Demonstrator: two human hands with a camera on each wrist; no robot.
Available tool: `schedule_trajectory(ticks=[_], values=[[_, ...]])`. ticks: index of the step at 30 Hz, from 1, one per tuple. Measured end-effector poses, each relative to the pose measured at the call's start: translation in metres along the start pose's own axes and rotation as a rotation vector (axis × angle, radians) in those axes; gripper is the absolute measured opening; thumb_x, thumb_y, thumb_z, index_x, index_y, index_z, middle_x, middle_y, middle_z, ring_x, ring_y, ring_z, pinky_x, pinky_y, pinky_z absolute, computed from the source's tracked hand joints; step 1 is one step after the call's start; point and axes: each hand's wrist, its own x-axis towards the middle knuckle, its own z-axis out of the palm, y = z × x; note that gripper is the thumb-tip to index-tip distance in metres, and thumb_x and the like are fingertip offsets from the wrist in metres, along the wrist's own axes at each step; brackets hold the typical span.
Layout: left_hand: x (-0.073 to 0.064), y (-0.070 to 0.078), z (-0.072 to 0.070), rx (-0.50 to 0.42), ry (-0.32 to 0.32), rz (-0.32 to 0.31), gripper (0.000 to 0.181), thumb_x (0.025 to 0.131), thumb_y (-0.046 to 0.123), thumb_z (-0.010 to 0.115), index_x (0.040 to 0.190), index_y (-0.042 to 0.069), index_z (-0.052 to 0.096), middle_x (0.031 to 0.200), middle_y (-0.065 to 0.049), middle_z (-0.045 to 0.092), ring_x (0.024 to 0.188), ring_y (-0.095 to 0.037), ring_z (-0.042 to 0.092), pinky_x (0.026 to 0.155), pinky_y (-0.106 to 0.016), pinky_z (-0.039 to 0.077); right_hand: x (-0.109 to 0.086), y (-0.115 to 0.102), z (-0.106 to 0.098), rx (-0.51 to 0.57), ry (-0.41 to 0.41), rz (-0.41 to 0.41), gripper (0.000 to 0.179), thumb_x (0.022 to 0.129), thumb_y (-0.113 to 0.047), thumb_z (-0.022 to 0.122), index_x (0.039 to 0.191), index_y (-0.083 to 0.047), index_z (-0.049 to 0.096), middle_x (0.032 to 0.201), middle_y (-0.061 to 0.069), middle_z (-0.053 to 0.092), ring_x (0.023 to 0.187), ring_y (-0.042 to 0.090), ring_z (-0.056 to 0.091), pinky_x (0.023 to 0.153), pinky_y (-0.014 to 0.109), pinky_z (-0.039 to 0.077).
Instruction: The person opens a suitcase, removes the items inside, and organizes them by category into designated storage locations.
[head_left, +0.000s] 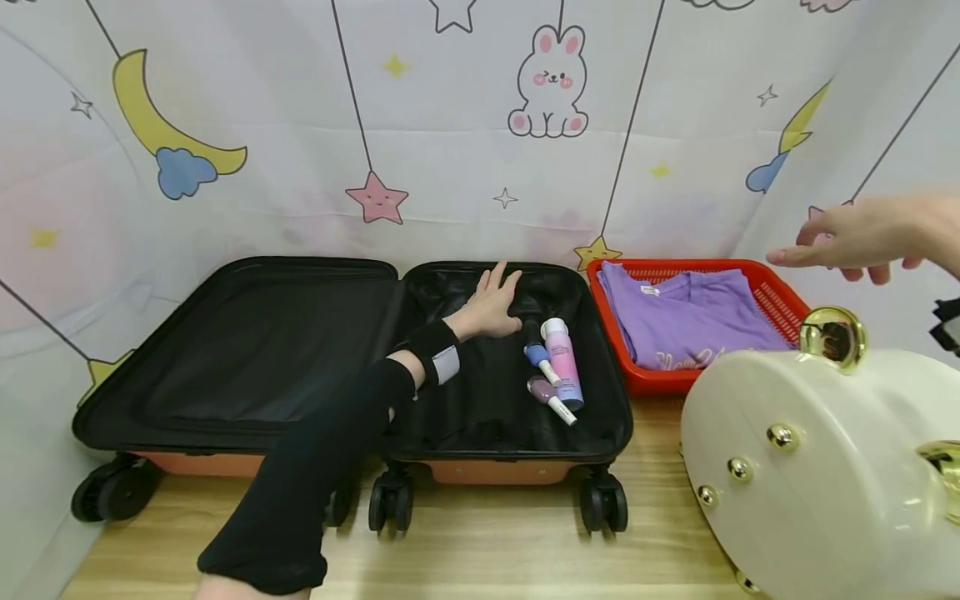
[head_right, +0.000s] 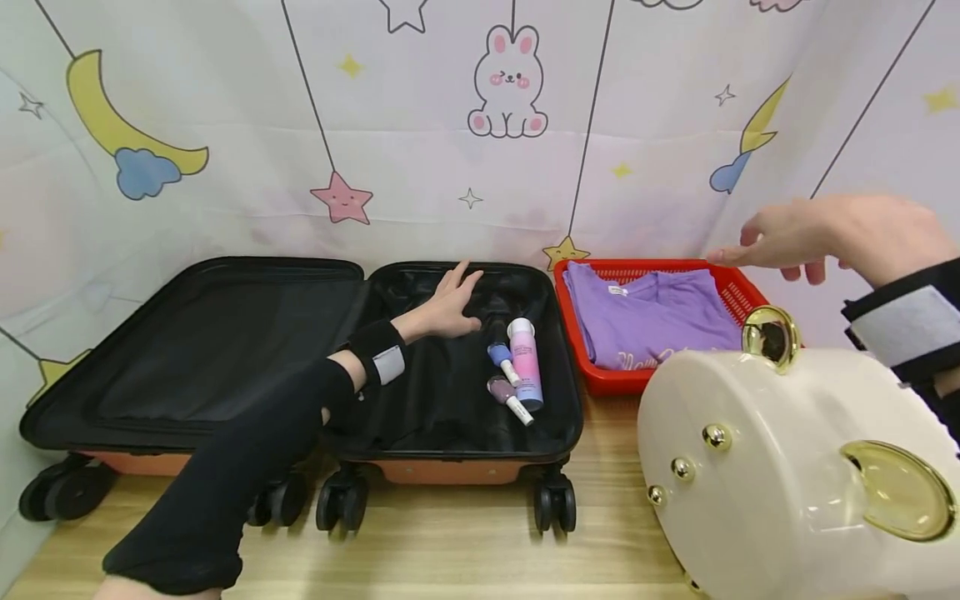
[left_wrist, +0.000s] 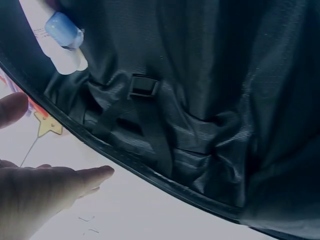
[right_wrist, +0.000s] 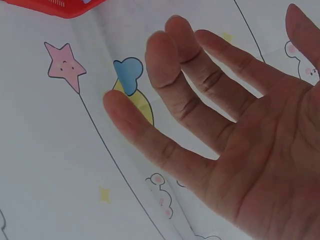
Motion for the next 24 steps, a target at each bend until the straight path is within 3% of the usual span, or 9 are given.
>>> schedule_trajectory(ticks=[3,5,10,14,20,24], values=[[-0.003,-0.007,0.0,0.012,-0.004,0.004,0.084,0.094,0.014,0.06,0.162,0.006,0.011,0.169,-0.018,-0.012,0.156,-0.045,-0.005,0.125,-0.059,0.016,-0.005,0.008,0.02,0.068,-0.003,-0.033,0.08,0.099,-0.066,0.04,0.127,0.008,0.048,0.073,0.006,0.052,0.061,0.02,0.052,0.056,0.033,0.04],[-0.005,-0.011,0.002,0.021,-0.012,-0.004,0.084,0.094,0.015,0.06,0.162,0.006,0.011,0.169,-0.018,-0.011,0.156,-0.046,-0.004,0.124,-0.061,0.017,-0.005,0.011,0.032,0.135,-0.049,-0.061,0.076,0.102,-0.061,0.041,0.129,0.01,0.048,0.066,0.001,0.049,0.056,0.016,0.048,0.054,0.029,0.038],[-0.009,-0.02,0.007,0.032,-0.048,-0.011,0.083,0.094,0.016,0.061,0.161,0.004,0.013,0.169,-0.02,-0.008,0.156,-0.047,-0.001,0.124,-0.06,0.018,-0.003,0.016,0.054,0.265,-0.14,-0.141,0.06,0.107,-0.043,0.042,0.131,0.012,0.049,0.061,-0.004,0.044,0.055,0.011,0.047,0.054,0.027,0.045],[-0.013,-0.023,0.013,0.028,-0.09,0.001,0.082,0.095,0.016,0.06,0.161,0.002,0.014,0.169,-0.022,-0.006,0.156,-0.048,0.0,0.125,-0.058,0.016,-0.005,0.019,0.065,0.316,-0.141,-0.191,0.047,0.108,-0.033,0.042,0.128,0.009,0.052,0.065,-0.003,0.047,0.052,0.01,0.049,0.054,0.027,0.048],[-0.016,-0.027,0.013,0.033,-0.118,0.003,0.081,0.095,0.014,0.06,0.16,0.001,0.013,0.168,-0.023,-0.005,0.156,-0.047,0.0,0.126,-0.057,0.012,-0.005,0.024,0.081,0.36,-0.019,-0.306,0.043,0.108,-0.017,0.04,0.137,0.015,0.042,0.063,-0.003,0.046,0.044,0.012,0.047,0.046,0.029,0.045],[-0.016,-0.029,0.012,0.043,-0.112,0.0,0.081,0.095,0.015,0.06,0.16,0.001,0.013,0.168,-0.023,-0.005,0.156,-0.047,0.001,0.126,-0.058,0.012,-0.003,0.027,0.092,0.363,0.132,-0.414,0.023,0.106,-0.003,0.038,0.122,0.002,0.054,0.061,-0.003,0.047,0.037,0.014,0.044,0.039,0.03,0.041]])
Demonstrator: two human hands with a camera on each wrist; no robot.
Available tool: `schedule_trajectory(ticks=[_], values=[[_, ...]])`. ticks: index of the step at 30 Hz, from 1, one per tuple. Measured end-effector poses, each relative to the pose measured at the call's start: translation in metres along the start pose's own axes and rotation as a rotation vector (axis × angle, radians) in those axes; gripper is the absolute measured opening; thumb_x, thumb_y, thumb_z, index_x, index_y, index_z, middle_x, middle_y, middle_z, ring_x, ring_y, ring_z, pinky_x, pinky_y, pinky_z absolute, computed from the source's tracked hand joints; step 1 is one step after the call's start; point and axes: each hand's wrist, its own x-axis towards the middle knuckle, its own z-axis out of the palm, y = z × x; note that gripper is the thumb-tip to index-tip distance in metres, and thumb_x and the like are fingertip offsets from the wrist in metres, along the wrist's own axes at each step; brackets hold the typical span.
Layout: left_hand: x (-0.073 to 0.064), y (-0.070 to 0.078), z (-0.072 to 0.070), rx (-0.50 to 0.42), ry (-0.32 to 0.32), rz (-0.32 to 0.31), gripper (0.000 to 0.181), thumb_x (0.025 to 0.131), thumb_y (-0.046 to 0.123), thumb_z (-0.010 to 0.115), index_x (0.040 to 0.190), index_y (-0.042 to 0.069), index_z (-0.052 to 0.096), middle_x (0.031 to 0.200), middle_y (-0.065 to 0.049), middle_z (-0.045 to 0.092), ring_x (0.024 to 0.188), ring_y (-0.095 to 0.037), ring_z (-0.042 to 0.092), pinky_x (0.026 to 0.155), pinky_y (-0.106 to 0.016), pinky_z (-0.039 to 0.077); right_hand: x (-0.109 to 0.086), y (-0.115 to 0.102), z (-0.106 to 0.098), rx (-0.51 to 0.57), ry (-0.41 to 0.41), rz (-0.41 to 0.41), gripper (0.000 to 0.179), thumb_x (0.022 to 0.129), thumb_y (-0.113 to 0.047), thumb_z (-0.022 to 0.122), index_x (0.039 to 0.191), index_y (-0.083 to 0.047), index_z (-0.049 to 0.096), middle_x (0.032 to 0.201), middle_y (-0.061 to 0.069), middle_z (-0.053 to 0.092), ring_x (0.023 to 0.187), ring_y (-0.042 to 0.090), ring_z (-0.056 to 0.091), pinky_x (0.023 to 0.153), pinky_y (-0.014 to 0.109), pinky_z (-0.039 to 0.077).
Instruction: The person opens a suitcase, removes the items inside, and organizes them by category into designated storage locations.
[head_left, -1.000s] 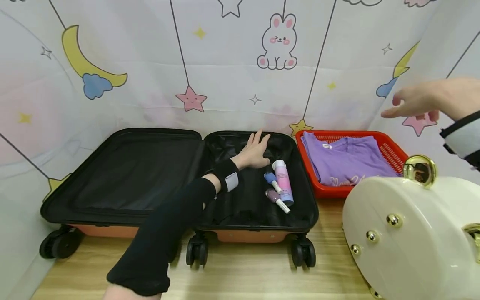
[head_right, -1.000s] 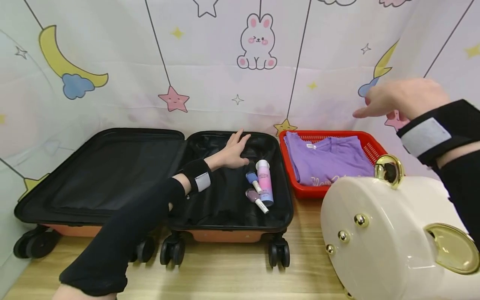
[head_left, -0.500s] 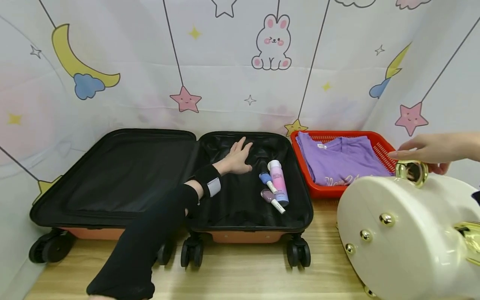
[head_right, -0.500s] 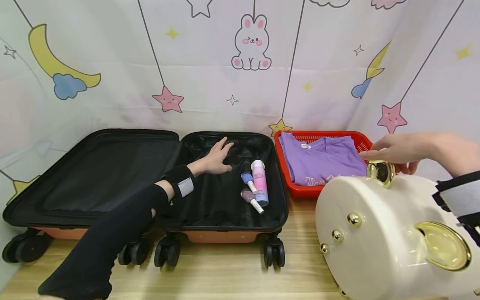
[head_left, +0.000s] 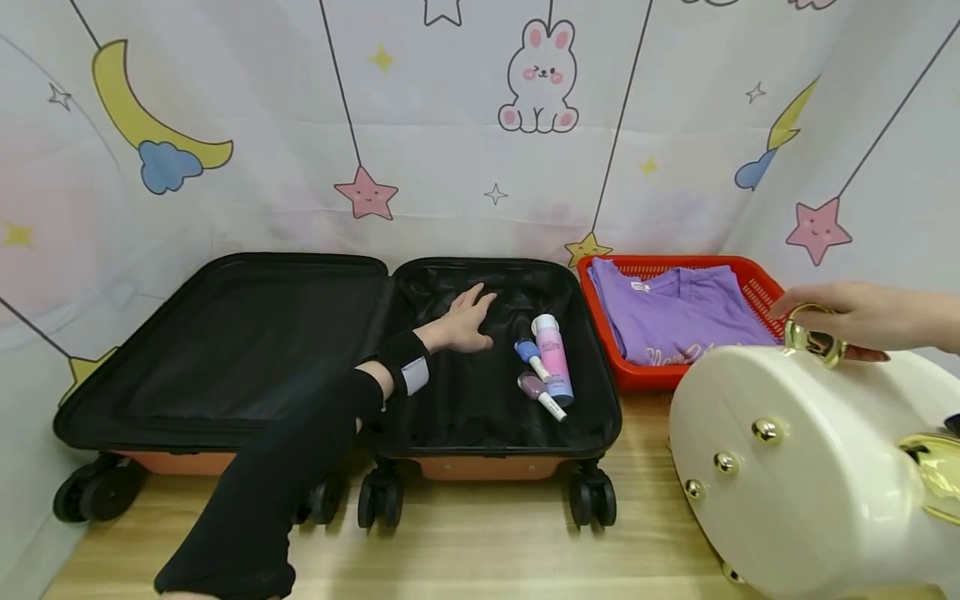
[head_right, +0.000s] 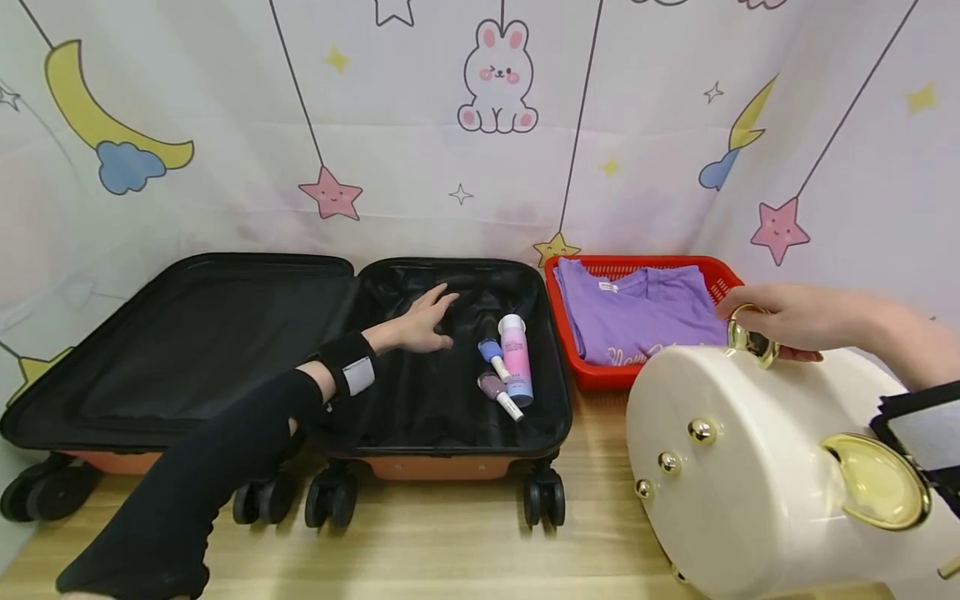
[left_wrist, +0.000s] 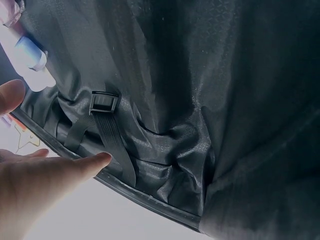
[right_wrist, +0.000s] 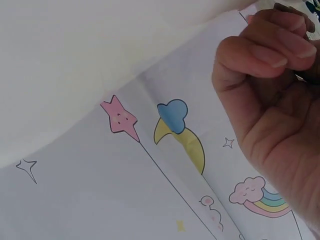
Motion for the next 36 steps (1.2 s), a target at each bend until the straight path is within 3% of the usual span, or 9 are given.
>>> schedule_trajectory(ticks=[3,15,20,24,27,30,31,33,36], values=[[0.001,-0.001,-0.001,0.006,-0.002,-0.004,0.081,0.096,0.015,0.06,0.16,0.001,0.014,0.168,-0.024,-0.005,0.156,-0.047,0.001,0.126,-0.059,0.011,0.002,-0.006,0.002,-0.029,0.054,-0.003,0.021,0.105,-0.001,0.039,0.113,-0.006,0.057,0.057,-0.002,0.045,0.035,0.012,0.042,0.039,0.03,0.04],[-0.002,0.005,0.006,0.036,-0.058,0.079,0.079,0.093,0.012,0.062,0.158,0.0,0.02,0.167,-0.028,0.008,0.156,-0.044,0.009,0.127,-0.055,0.011,0.027,-0.046,-0.005,0.034,0.004,0.088,0.039,0.108,-0.019,0.042,0.141,0.001,0.044,0.072,0.004,0.055,0.05,0.014,0.053,0.052,0.031,0.05],[-0.002,0.003,0.015,0.069,-0.093,0.169,0.077,0.091,0.01,0.063,0.157,0.001,0.024,0.165,-0.028,0.016,0.155,-0.043,0.016,0.126,-0.055,0.014,0.015,-0.054,-0.001,-0.01,0.043,0.065,0.06,0.107,-0.032,0.048,0.156,-0.006,0.024,0.073,0.002,0.061,0.065,0.013,0.059,0.066,0.025,0.047],[0.0,0.007,0.023,0.062,-0.133,0.253,0.074,0.092,0.006,0.061,0.157,-0.001,0.026,0.164,-0.026,0.023,0.155,-0.041,0.02,0.127,-0.053,0.016,-0.01,-0.043,0.015,-0.069,0.171,0.019,0.07,0.103,-0.024,0.057,0.161,-0.014,0.018,0.104,0.003,0.072,0.09,-0.002,0.062,0.074,0.023,0.049],[0.001,0.01,0.028,0.06,-0.157,0.285,0.072,0.093,0.004,0.06,0.157,-0.002,0.026,0.164,-0.024,0.026,0.155,-0.039,0.021,0.127,-0.052,0.016,-0.033,-0.026,0.036,-0.04,0.236,0.007,0.078,0.1,-0.022,0.061,0.162,-0.028,0.013,0.134,0.008,0.065,0.12,-0.005,0.054,0.092,0.047,0.054],[0.002,0.012,0.032,0.085,-0.171,0.287,0.071,0.093,0.003,0.059,0.156,-0.001,0.027,0.164,-0.021,0.029,0.154,-0.037,0.023,0.127,-0.05,0.015,-0.048,-0.012,0.056,-0.02,0.281,0.018,0.078,0.1,-0.024,0.061,0.161,-0.039,0.013,0.145,-0.012,0.055,0.132,-0.013,0.037,0.1,0.068,0.041],[0.002,0.013,0.033,0.097,-0.177,0.282,0.071,0.093,0.002,0.059,0.157,-0.001,0.027,0.164,-0.021,0.029,0.154,-0.037,0.023,0.128,-0.05,0.015,-0.05,-0.008,0.061,-0.008,0.298,0.014,0.077,0.101,-0.023,0.06,0.16,-0.041,0.014,0.144,-0.018,0.054,0.134,-0.014,0.033,0.109,0.066,0.036],[0.003,0.014,0.036,0.121,-0.186,0.277,0.07,0.094,0.002,0.059,0.157,0.001,0.027,0.164,-0.019,0.03,0.154,-0.037,0.023,0.128,-0.049,0.015,-0.05,-0.003,0.067,0.017,0.333,0.002,0.073,0.101,-0.021,0.059,0.159,-0.041,0.018,0.138,-0.028,0.052,0.13,-0.022,0.03,0.12,0.039,0.03],[0.004,0.016,0.038,0.16,-0.193,0.268,0.069,0.095,0.003,0.057,0.158,0.004,0.027,0.164,-0.017,0.031,0.155,-0.036,0.023,0.127,-0.049,0.017,-0.046,0.001,0.067,0.032,0.349,-0.019,0.072,0.101,-0.019,0.059,0.159,-0.04,0.022,0.137,-0.027,0.053,0.124,-0.027,0.032,0.105,0.022,0.039]])
